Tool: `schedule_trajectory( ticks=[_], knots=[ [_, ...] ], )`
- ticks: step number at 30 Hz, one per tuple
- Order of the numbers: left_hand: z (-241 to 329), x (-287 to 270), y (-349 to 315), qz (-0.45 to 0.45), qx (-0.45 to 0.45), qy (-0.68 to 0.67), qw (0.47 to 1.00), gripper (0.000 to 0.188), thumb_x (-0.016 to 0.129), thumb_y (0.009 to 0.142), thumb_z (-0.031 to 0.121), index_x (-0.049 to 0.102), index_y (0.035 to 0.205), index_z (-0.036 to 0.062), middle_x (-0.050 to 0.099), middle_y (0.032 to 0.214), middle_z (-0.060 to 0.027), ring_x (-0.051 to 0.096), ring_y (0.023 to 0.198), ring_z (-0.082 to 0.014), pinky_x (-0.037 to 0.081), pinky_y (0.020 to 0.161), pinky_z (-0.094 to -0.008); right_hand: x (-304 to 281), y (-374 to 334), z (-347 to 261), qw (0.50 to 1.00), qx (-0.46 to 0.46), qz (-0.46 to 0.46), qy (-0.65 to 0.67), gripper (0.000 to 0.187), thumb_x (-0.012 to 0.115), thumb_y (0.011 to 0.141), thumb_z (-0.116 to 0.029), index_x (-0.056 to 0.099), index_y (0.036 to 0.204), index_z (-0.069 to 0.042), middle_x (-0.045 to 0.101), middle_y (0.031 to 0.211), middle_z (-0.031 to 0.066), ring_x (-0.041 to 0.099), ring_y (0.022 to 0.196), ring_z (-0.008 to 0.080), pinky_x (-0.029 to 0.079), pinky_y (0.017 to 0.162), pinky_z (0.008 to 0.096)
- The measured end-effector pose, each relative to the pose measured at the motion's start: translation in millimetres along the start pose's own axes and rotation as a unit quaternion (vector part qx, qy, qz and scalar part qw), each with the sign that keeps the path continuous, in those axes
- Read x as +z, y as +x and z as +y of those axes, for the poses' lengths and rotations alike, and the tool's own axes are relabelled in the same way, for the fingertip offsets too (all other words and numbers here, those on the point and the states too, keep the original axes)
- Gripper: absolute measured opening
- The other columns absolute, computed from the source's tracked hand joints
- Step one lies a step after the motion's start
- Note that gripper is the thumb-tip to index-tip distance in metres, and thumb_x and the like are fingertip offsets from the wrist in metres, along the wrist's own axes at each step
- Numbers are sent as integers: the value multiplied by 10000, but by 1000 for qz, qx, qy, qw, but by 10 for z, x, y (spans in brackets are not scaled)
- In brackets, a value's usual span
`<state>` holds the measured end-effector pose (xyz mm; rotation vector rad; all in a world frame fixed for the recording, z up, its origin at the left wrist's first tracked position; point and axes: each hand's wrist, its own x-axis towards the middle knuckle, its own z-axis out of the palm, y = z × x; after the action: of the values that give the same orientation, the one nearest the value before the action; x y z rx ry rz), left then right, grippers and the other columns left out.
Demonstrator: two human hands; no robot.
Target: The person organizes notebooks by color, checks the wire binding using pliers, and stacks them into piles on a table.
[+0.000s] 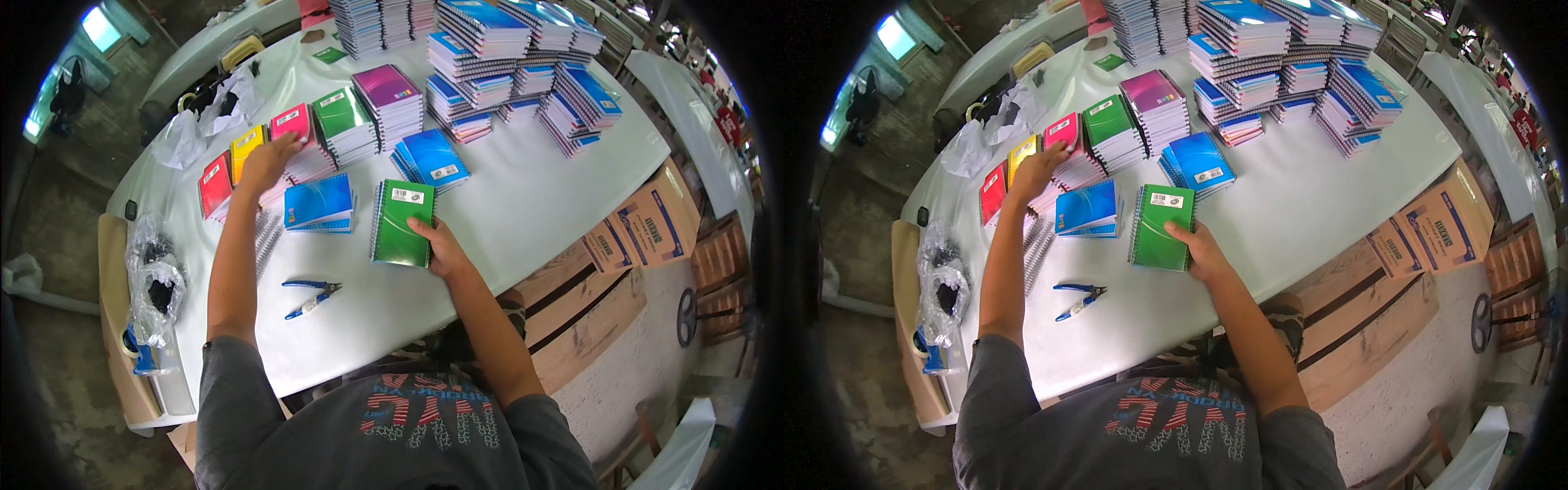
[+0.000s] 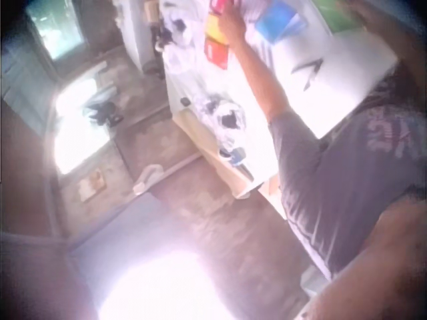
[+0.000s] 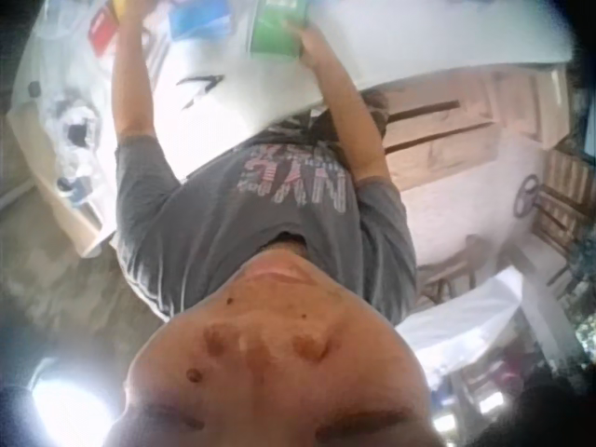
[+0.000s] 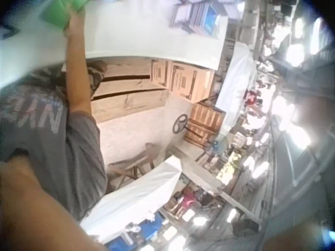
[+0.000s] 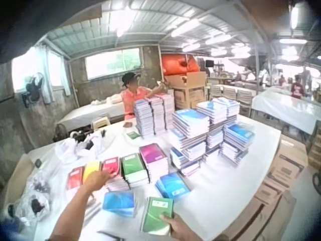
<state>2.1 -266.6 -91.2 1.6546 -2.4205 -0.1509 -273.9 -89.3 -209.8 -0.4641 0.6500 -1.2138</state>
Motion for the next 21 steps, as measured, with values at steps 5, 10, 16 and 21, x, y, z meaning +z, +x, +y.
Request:
schedule_trajectory(
  ticks=[5, 10, 16, 21],
  knots=[
    [2, 57, 24, 58, -3, 9, 998, 404, 467, 894, 400, 597, 1151, 116, 640, 980, -174, 605, 912, -349, 466, 792, -427, 41, 11, 7, 1000, 0, -18, 13, 513, 664, 817, -207, 437, 1222, 11, 561, 1121, 112, 575, 993, 200, 481, 841, 339],
    [44, 60, -65, 90, 0, 41, 995, 399, 574, 840, 341, 574, 1172, 119, 647, 923, -189, 620, 838, -362, 481, 743, -431, 35, 17, 2, 1000, 8, -20, 16, 500, 658, 820, -209, 446, 1217, 10, 564, 1116, 111, 575, 994, 194, 480, 839, 329],
    [-7, -183, -165, 105, 42, 46, 993, 359, 589, 839, 271, 576, 1142, 79, 636, 839, -211, 625, 782, -344, 485, 694, -399, 73, 0, -40, 999, 13, -43, 17, 489, 635, 837, -259, 463, 1217, -3, 572, 1116, 102, 576, 996, 189, 479, 841, 331],
    [318, -166, -439, 138, 164, -589, 779, 118, 607, 800, 22, 572, 905, 62, 654, 904, -93, 617, 892, -217, 495, 757, -347, 136, 12, -46, 994, 42, -47, 86, 569, 476, 902, -467, 451, 1249, -16, 559, 1180, 87, 565, 1048, 195, 472, 876, 340]
  ],
)
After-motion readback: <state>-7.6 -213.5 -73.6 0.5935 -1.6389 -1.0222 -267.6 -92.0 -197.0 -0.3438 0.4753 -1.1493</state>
